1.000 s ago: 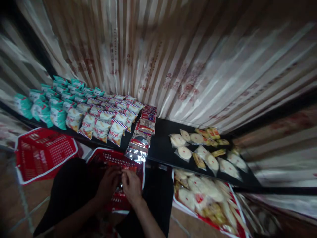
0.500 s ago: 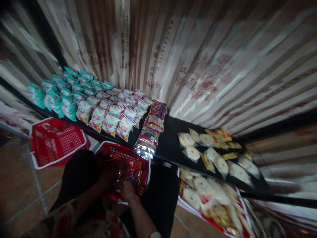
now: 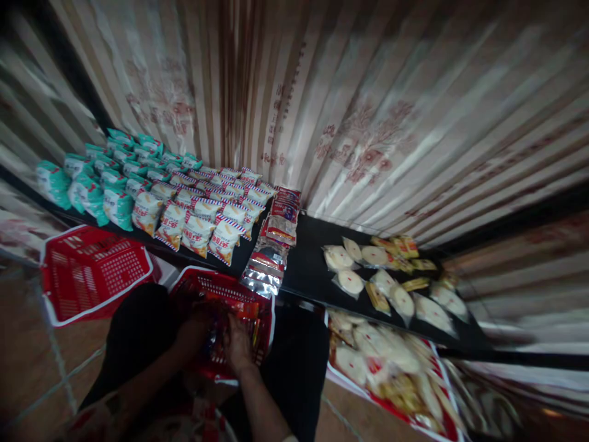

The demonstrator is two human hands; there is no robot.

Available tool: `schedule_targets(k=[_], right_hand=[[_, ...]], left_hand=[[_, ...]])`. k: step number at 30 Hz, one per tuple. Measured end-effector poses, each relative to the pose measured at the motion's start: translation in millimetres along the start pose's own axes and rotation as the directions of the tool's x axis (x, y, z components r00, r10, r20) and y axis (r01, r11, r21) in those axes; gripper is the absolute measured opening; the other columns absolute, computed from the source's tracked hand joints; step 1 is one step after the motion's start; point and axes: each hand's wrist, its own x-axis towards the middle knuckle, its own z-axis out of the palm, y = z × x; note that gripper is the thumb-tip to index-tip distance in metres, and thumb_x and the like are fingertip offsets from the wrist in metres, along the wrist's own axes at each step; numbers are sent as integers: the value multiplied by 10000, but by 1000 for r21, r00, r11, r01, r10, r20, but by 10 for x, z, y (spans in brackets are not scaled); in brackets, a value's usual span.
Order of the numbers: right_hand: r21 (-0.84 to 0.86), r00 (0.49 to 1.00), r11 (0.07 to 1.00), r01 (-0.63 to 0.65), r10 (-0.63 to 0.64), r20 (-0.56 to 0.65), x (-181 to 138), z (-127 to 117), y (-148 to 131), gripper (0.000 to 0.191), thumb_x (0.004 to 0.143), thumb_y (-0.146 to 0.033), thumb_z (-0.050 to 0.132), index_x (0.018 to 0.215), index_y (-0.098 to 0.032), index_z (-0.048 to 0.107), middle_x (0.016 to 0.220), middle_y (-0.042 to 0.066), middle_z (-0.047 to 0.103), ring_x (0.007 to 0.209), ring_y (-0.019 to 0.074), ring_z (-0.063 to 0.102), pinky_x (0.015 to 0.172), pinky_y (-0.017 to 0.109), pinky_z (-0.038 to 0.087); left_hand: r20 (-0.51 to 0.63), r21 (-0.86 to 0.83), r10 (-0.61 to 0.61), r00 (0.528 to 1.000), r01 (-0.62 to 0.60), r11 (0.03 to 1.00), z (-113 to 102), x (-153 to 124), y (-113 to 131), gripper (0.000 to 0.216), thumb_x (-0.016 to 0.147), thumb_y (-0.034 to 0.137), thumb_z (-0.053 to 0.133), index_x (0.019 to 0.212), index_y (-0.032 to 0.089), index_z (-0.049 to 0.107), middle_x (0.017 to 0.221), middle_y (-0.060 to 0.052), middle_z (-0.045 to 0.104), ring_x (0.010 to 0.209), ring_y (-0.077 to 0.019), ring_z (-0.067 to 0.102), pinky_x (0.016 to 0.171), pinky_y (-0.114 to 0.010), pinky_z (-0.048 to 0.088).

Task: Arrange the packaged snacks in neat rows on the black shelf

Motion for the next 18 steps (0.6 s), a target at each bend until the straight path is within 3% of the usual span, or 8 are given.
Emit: schedule_targets(k=[2, 5, 9, 12, 15, 18], right_hand=[[-13, 999, 999, 43, -43, 19, -32, -70, -27, 677, 712, -76, 552, 1364, -187, 410, 1386, 75, 458, 1303, 223, 365, 1081, 368, 292], [18, 983, 988, 152, -153, 104, -83, -155, -91, 615, 693, -109, 614, 1290, -210, 508, 1331, 57, 523, 1285, 244, 378, 1073, 388, 292], [77, 985, 987, 138, -145, 93, -125, -169, -143, 264, 773, -116, 550, 992, -190, 676, 1015, 65, 684, 974, 204, 601, 872, 307, 440], [57, 994, 995, 83, -87, 72, -143, -168, -131, 160, 777, -105, 544, 827, -154, 688, 859, 74, 696, 816, 187, 632, 742, 263, 455], [76, 996, 996, 35, -41, 81, -177, -217, -109, 162, 767, -128, 571, 857, -176, 696, 879, 58, 706, 834, 187, 646, 740, 250, 454], [138, 981, 987, 82, -105, 165, -227, -273, -108, 233, 750, -173, 602, 956, -229, 695, 983, 34, 707, 920, 196, 645, 791, 254, 459]], left_hand=[[23, 1, 135, 991, -136, 991, -95, -63, 26, 340, 837, 78, 409, 1088, 164, 621, 1178, -116, 611, 1110, -198, 544, 924, -313, 438], [26, 2, 274, 961, -274, 962, -321, -154, 86, 308, 847, 89, 406, 1051, 162, 625, 1089, -102, 645, 1041, -196, 569, 927, -323, 429], [-20, 0, 251, 968, -251, 968, -641, -259, 192, 219, 850, 150, 448, 958, 172, 637, 1012, -89, 652, 1014, -213, 570, 896, -331, 429], [-31, -57, 201, 979, -203, 978, -760, -313, 239, 189, 814, 158, 502, 948, 193, 630, 1030, -67, 644, 1018, -210, 566, 882, -315, 423], [14, -149, 179, 984, -175, 973, -751, -341, 235, 167, 791, 154, 515, 900, 192, 637, 999, -52, 652, 962, -198, 579, 846, -298, 430], [30, -220, 251, 967, -239, 946, -687, -354, 200, 189, 822, 149, 464, 828, 203, 645, 951, -39, 664, 923, -177, 580, 849, -287, 425]])
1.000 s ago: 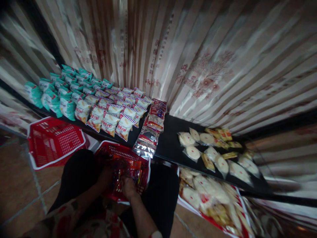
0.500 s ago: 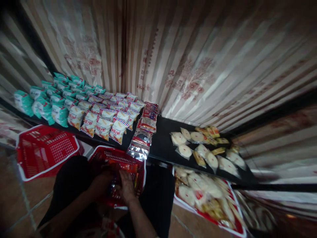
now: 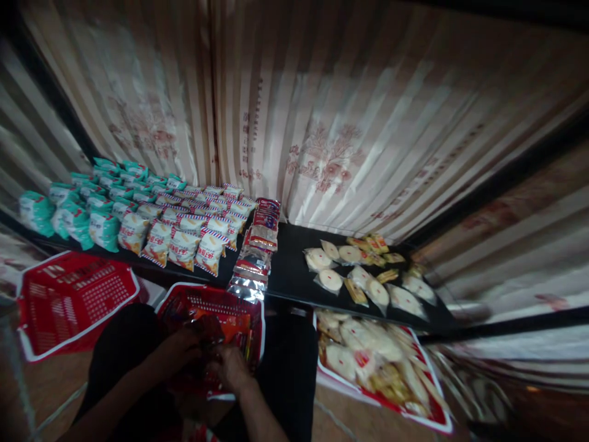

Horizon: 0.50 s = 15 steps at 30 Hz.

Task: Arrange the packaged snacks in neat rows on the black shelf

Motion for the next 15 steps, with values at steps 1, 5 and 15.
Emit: schedule_targets(k=[1, 5, 15], right_hand=[[1, 999, 1000, 28, -28, 38, -17, -6, -9, 266, 734, -183, 619, 984, -235, 692, 1013, 36, 702, 949, 205, 639, 807, 259, 459], [-35, 996, 998, 54, -52, 74, -53, -10, -87, 431, 652, -234, 703, 1080, -225, 658, 1081, 67, 675, 980, 240, 618, 821, 288, 462], [204, 973, 967, 155, -114, -199, -212, -380, -436, 151, 783, -267, 552, 866, -213, 666, 837, 3, 673, 768, 175, 601, 713, 277, 455]], left_hand=[[11, -1, 29, 1000, -29, 1000, 13, -7, -13, 211, 829, 137, 448, 801, 204, 646, 943, -39, 666, 925, -174, 577, 861, -287, 418], [12, 56, 99, 995, -99, 993, -18, -54, 11, 239, 827, 102, 438, 730, 192, 637, 916, -53, 659, 931, -172, 560, 872, -285, 406], [-274, 11, 274, 922, -281, 960, -576, -67, 694, 293, 897, 287, 406, 743, 190, 636, 801, -26, 598, 817, -144, 551, 767, -258, 426]])
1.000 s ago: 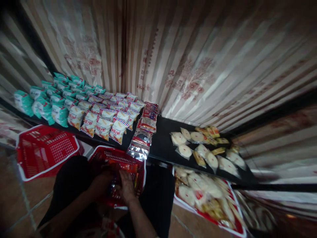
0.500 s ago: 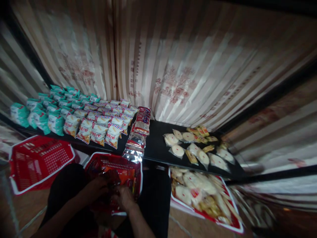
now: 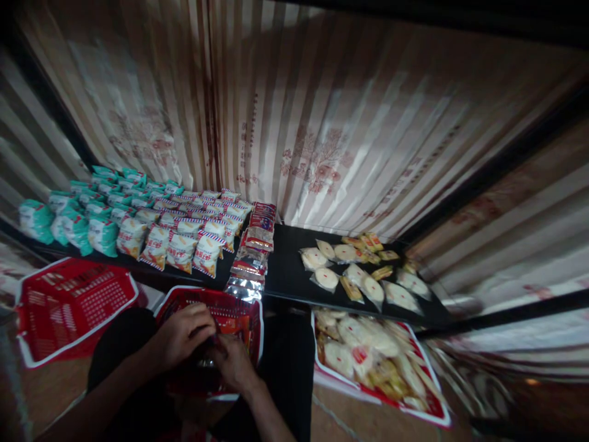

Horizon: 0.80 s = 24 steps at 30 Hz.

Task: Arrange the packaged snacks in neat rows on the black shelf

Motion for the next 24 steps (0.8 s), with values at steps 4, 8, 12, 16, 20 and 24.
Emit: schedule_targets(k=[4, 8, 12, 16, 20, 24], right_hand=[[324, 980, 946, -22, 84, -179, -7, -220, -150, 273, 747, -407, 597, 933, -208, 621, 738, -14, 668, 650, 162, 601, 622, 277, 474], [487, 932, 873, 40, 143, -332, -2, -514, -320, 398, 683, -471, 680, 968, -203, 601, 828, 18, 697, 738, 193, 640, 679, 311, 506], [563, 888, 823, 72, 204, -412, 1, -793, -407, 430, 668, -475, 710, 956, -177, 597, 862, 40, 704, 751, 195, 645, 705, 321, 508], [654, 858, 752, 82, 281, -431, 39, -967, -408, 459, 672, -506, 703, 965, -169, 595, 845, 54, 712, 738, 206, 654, 661, 319, 509], [718, 844, 690, 86, 333, -421, 60, -1084, -421, 538, 651, -544, 703, 1027, -174, 598, 880, 73, 711, 762, 226, 661, 635, 329, 513], [719, 848, 688, 98, 320, -422, 11, -1186, -393, 461, 669, -470, 718, 1032, -215, 592, 947, 58, 699, 813, 211, 659, 697, 334, 517]], left_hand=[[-126, -69, -9, 992, 1, 998, -118, 226, 218, 262, 876, 301, 433, 1027, 212, 628, 1039, -41, 611, 1003, -160, 546, 912, -286, 426], [-372, -83, -56, 927, 26, 996, -118, 369, 320, 385, 878, 317, 390, 1212, 182, 529, 1317, -87, 458, 1208, -193, 440, 999, -332, 398], [-382, -134, -132, 915, 86, 987, 24, 440, 287, 388, 858, 309, 392, 1194, 185, 541, 1339, -91, 447, 1173, -208, 478, 931, -339, 460], [-182, -303, -224, 958, 162, 939, 302, 471, 221, 460, 815, 294, 448, 1261, 185, 480, 1237, -97, 551, 1008, -187, 581, 801, -305, 517], [-4, -498, -247, 969, 212, 841, 569, 500, 248, 468, 808, 258, 444, 1270, 188, 459, 972, -47, 672, 787, -146, 631, 720, -268, 525], [17, -611, -243, 970, 202, 766, 676, 582, 320, 409, 824, 269, 417, 1216, 176, 484, 912, -41, 675, 672, -129, 618, 622, -240, 517]])
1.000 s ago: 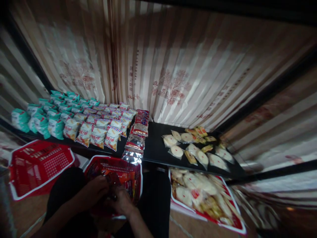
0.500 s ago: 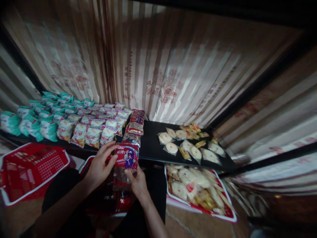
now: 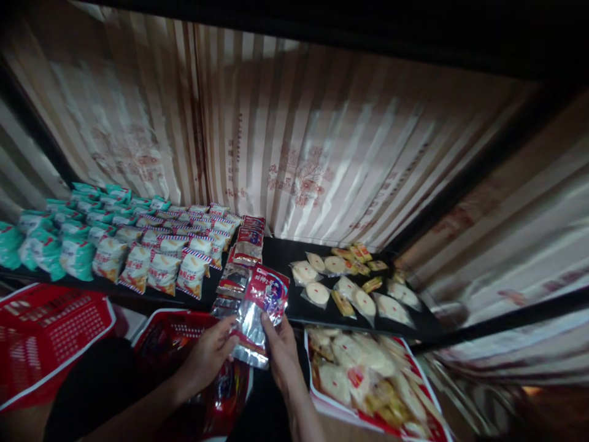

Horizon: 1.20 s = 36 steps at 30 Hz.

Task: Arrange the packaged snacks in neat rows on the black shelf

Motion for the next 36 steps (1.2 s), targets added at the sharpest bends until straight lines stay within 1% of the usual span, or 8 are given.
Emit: schedule_targets(k=[4, 8, 14, 17, 20, 26, 31, 36], right_hand=[[21, 1000, 999, 29, -30, 8, 58, -118, 27, 489, 649, -389, 754, 1066, -238, 549, 952, 48, 688, 840, 209, 658, 750, 351, 517], [7, 990, 993, 114, -113, -81, 287, -125, 7, 637, 635, -353, 762, 1187, -249, 463, 958, 37, 676, 855, 203, 650, 779, 358, 512], [-68, 965, 972, 225, -232, -123, 1034, 38, -224, 752, 611, -332, 749, 1276, -219, 416, 923, 26, 664, 802, 177, 639, 727, 311, 514], [-141, 965, 966, 218, -235, -116, 1468, 121, -288, 755, 618, -351, 723, 1292, -206, 415, 949, 33, 653, 775, 174, 638, 668, 288, 516], [-280, 963, 937, 210, -248, -107, 1848, 185, -287, 706, 645, -378, 679, 1281, -192, 434, 999, 60, 643, 792, 198, 639, 633, 296, 520], [-564, 925, 771, 294, -378, -35, 2385, 282, -250, 533, 707, -329, 588, 1220, -211, 506, 977, 35, 672, 837, 191, 642, 761, 317, 511], [-824, 899, 509, 250, -439, 2, 2622, 366, -266, 358, 768, -318, 540, 1068, -144, 631, 987, 88, 672, 896, 201, 632, 833, 309, 480], [-914, 878, 302, 272, -467, 107, 2744, 467, -280, 294, 816, -279, 514, 1023, -130, 660, 1031, 111, 665, 962, 194, 613, 864, 278, 453]], left_hand=[[-39, -27, 10, 999, -11, 1000, 37, 166, 31, 374, 824, 269, 418, 1176, 179, 502, 879, -35, 675, 679, -135, 619, 609, -242, 514], [-62, 28, 26, 998, -24, 999, 62, 430, 48, 401, 832, 273, 423, 1219, 189, 482, 932, -48, 680, 759, -161, 640, 640, -269, 529], [-252, 278, 174, 952, -101, 955, 2, 941, 222, 609, 792, 186, 475, 1381, 191, 322, 1356, -111, 469, 1190, -224, 497, 950, -366, 465], [-273, 410, 237, 932, -111, 905, -68, 1202, 309, 540, 793, 139, 445, 1332, 143, 405, 1457, -133, 319, 1316, -242, 351, 1044, -389, 383], [-204, 562, 285, 936, -126, 818, -139, 1426, 336, 445, 786, 132, 451, 1224, 118, 528, 1460, -138, 314, 1358, -269, 265, 1113, -424, 276], [-141, 719, 335, 932, -136, 681, -228, 1726, 326, 487, 775, 144, 451, 1258, 102, 503, 1432, -133, 378, 1384, -273, 196, 1137, -451, 219], [-143, 727, 326, 934, -124, 676, -235, 1909, 308, 501, 755, 103, 425, 1248, 74, 510, 1410, -133, 413, 1370, -252, 242, 1134, -413, 243], [-158, 740, 296, 942, -86, 667, -237, 2015, 275, 480, 790, 177, 437, 1245, 40, 506, 1392, -170, 426, 1358, -274, 266, 1134, -436, 224]])
